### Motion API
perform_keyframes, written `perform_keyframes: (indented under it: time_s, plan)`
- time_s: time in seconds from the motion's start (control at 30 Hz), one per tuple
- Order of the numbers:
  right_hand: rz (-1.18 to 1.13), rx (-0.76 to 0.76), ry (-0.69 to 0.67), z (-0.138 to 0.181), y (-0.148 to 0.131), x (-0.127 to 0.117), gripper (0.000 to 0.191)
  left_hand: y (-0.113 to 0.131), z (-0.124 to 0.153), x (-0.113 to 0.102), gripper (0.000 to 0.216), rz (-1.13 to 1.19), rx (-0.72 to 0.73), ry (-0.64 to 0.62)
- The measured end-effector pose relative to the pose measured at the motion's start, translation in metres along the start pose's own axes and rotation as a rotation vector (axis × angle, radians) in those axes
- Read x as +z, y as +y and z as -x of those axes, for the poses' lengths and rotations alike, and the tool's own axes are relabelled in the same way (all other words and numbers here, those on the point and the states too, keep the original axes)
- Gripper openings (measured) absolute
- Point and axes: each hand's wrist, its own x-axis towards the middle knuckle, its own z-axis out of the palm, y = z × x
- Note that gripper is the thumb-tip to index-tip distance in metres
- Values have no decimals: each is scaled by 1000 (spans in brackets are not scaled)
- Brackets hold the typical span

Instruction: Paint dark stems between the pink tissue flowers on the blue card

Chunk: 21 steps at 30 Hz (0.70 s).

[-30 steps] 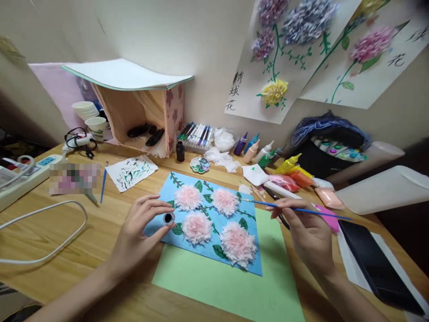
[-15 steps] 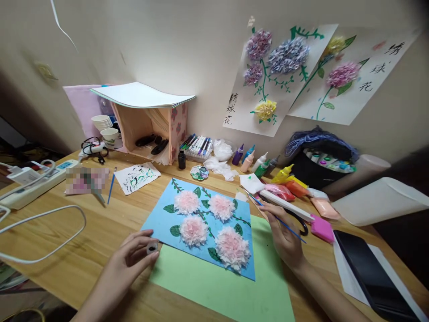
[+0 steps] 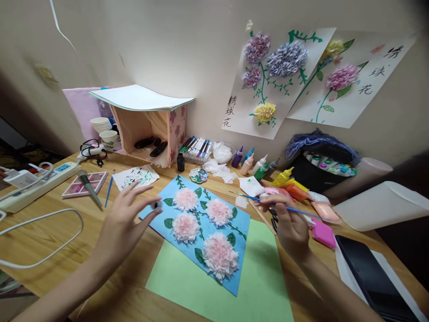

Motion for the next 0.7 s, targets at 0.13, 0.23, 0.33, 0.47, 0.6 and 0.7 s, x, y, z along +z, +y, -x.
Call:
perform_keyframes:
  time_s: [0.13,0.23,0.33,0.47,0.6,0.7]
  plan:
    - [-158,-172,82,-55,-37,26,30,52,-60,17,15,145,251,-41]
    - [-119,-354,159,-84,-56,45,29,71,-95,34,22,301,255,-49]
    - [-56,-467,210,-96,-64,54,28,70,-112,44,24,376,267,-50]
    - [-3,-480,117,-95,-62,56,28,60,-115,46,25,424,255,-56]
    - [136,-504,-18,-91,-57,56,24,59,-113,47,25,436,236,-79]
    - [179,-501,-72,-90,-53,58,23,61,-114,48,24,427,252,-71]
